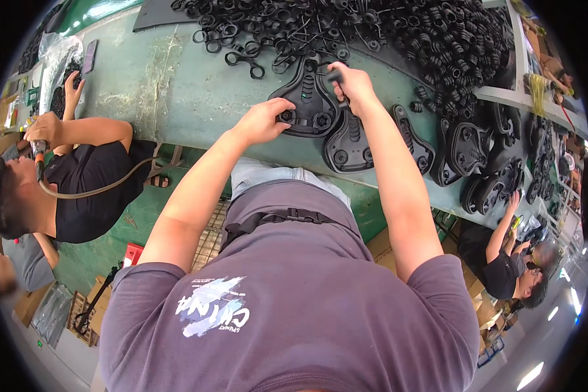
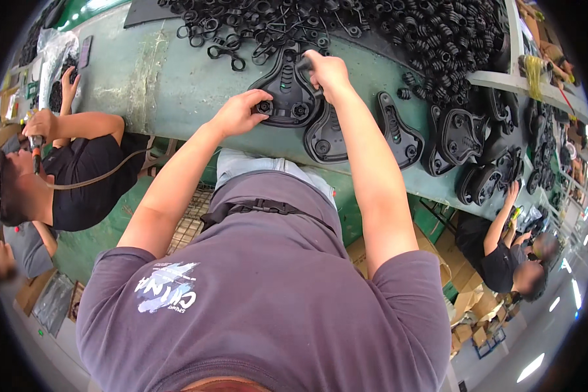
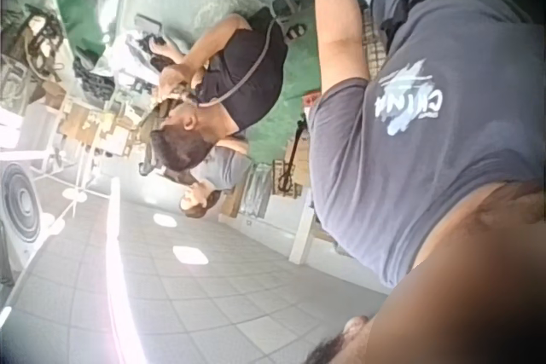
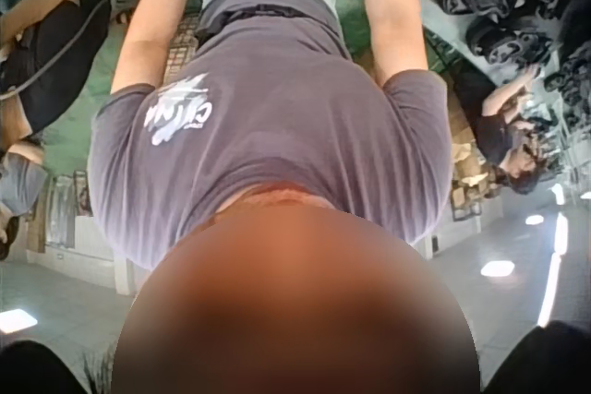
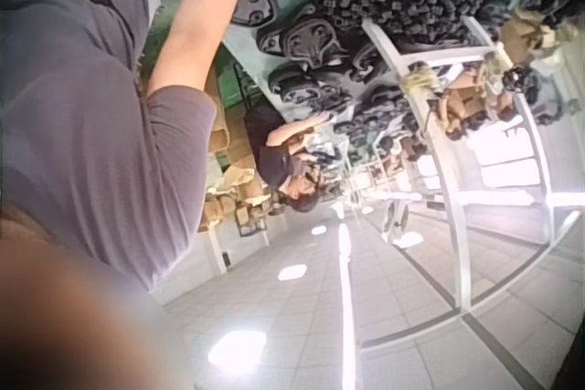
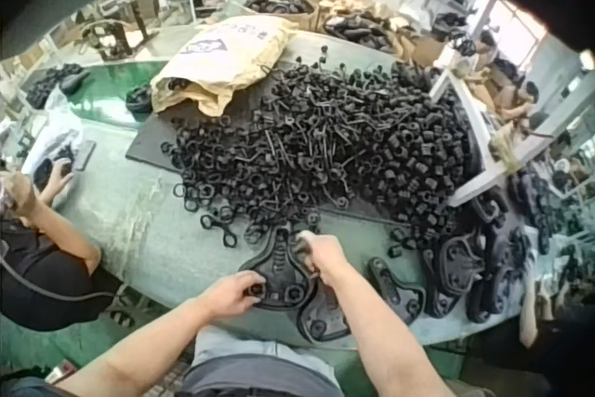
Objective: Assembling bicycle seats by attaching mounting components.
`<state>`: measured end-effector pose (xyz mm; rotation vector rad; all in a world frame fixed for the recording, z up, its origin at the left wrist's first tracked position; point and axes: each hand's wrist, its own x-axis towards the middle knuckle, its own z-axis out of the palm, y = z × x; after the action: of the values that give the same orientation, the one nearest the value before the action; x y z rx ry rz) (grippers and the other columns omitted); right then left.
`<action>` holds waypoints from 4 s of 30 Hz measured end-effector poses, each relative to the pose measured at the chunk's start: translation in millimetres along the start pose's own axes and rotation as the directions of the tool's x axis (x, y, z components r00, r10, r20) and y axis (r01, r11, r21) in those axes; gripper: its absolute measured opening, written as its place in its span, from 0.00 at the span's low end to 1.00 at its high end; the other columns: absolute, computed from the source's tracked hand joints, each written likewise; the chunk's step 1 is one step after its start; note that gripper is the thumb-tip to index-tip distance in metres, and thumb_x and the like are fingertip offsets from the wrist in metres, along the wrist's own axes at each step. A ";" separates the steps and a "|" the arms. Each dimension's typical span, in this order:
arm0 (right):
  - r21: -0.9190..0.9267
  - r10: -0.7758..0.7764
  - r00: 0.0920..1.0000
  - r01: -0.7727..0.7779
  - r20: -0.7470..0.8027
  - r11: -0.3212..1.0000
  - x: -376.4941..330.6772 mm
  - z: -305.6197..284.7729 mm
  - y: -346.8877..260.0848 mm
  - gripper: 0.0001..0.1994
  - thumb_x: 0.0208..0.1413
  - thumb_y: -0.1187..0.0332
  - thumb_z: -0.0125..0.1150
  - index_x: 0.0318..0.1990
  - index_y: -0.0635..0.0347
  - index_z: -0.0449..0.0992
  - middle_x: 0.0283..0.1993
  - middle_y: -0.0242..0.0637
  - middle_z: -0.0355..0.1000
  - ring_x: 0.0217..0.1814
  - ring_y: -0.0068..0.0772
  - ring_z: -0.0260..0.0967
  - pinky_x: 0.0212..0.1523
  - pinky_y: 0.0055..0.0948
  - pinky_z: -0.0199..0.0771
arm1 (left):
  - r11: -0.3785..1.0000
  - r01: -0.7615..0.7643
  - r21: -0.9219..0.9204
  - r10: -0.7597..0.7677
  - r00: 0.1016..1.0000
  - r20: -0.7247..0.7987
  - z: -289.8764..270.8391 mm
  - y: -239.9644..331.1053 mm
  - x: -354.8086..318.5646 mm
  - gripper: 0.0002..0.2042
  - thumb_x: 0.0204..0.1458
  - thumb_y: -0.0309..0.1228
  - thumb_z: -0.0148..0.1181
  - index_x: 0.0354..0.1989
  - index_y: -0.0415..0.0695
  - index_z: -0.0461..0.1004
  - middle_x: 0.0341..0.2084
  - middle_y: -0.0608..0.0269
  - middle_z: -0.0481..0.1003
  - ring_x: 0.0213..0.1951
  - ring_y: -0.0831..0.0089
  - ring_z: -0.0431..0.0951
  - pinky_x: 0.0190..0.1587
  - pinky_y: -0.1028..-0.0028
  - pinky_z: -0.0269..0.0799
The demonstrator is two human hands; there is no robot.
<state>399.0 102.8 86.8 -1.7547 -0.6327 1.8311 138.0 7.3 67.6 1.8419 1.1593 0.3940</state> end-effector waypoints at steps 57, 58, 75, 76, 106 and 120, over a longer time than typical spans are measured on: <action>-0.772 -0.753 0.486 0.634 0.444 -0.046 -95.1 -44.6 93.6 0.29 0.57 0.59 0.72 0.62 0.65 0.74 0.64 0.53 0.73 0.68 0.57 0.69 0.69 0.49 0.69 | 0.881 0.471 -0.041 -0.473 0.880 -0.051 13.6 -43.7 9.2 0.25 0.51 0.40 0.70 0.57 0.44 0.81 0.49 0.45 0.83 0.53 0.49 0.83 0.57 0.57 0.77; -0.855 -0.772 0.552 0.519 0.315 0.022 -95.3 -61.1 96.2 0.29 0.57 0.59 0.72 0.63 0.65 0.73 0.63 0.53 0.72 0.66 0.57 0.69 0.68 0.50 0.69 | 0.890 0.448 -0.083 -0.455 0.885 -0.103 14.3 -52.8 -0.5 0.25 0.50 0.38 0.70 0.57 0.43 0.81 0.48 0.45 0.83 0.53 0.49 0.83 0.56 0.57 0.77; -0.768 -0.543 0.589 -0.229 -0.598 0.597 18.5 -179.6 25.5 0.36 0.57 0.53 0.70 0.65 0.67 0.64 0.66 0.66 0.61 0.61 0.70 0.71 0.60 0.53 0.78 | 0.245 -0.112 -0.963 -0.957 0.132 -0.258 -86.7 -191.8 -119.8 0.27 0.70 0.40 0.57 0.69 0.34 0.61 0.53 0.49 0.75 0.53 0.55 0.79 0.49 0.58 0.84; -0.661 -0.395 0.590 -0.343 -0.705 0.667 29.7 -201.3 17.9 0.43 0.55 0.48 0.72 0.69 0.68 0.60 0.67 0.67 0.59 0.62 0.71 0.71 0.62 0.53 0.76 | 0.261 -0.093 -0.961 -0.965 0.010 -0.263 -79.6 -192.4 -112.3 0.25 0.71 0.40 0.55 0.66 0.32 0.64 0.48 0.49 0.76 0.49 0.58 0.81 0.46 0.61 0.85; -0.238 -0.690 0.717 0.656 -0.097 0.716 -89.8 -26.0 90.9 0.13 0.62 0.75 0.66 0.50 0.56 0.71 0.49 0.44 0.72 0.47 0.47 0.78 0.49 0.44 0.82 | 0.963 -0.235 0.132 0.263 0.927 -0.269 16.1 59.2 9.0 0.20 0.53 0.26 0.71 0.54 0.41 0.76 0.50 0.55 0.80 0.48 0.56 0.82 0.49 0.64 0.80; -0.749 -0.557 0.661 0.655 0.503 0.100 -72.9 -36.5 83.0 0.17 0.54 0.71 0.71 0.50 0.62 0.78 0.54 0.44 0.75 0.60 0.51 0.71 0.61 0.44 0.74 | 0.973 -0.011 0.231 0.077 0.957 -0.281 14.8 16.3 30.0 0.16 0.56 0.39 0.70 0.46 0.42 0.79 0.45 0.55 0.79 0.46 0.52 0.80 0.50 0.57 0.78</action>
<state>433.1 -8.5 85.7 -1.4409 -2.3737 0.8772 172.1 22.2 67.3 2.0602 1.4109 0.5923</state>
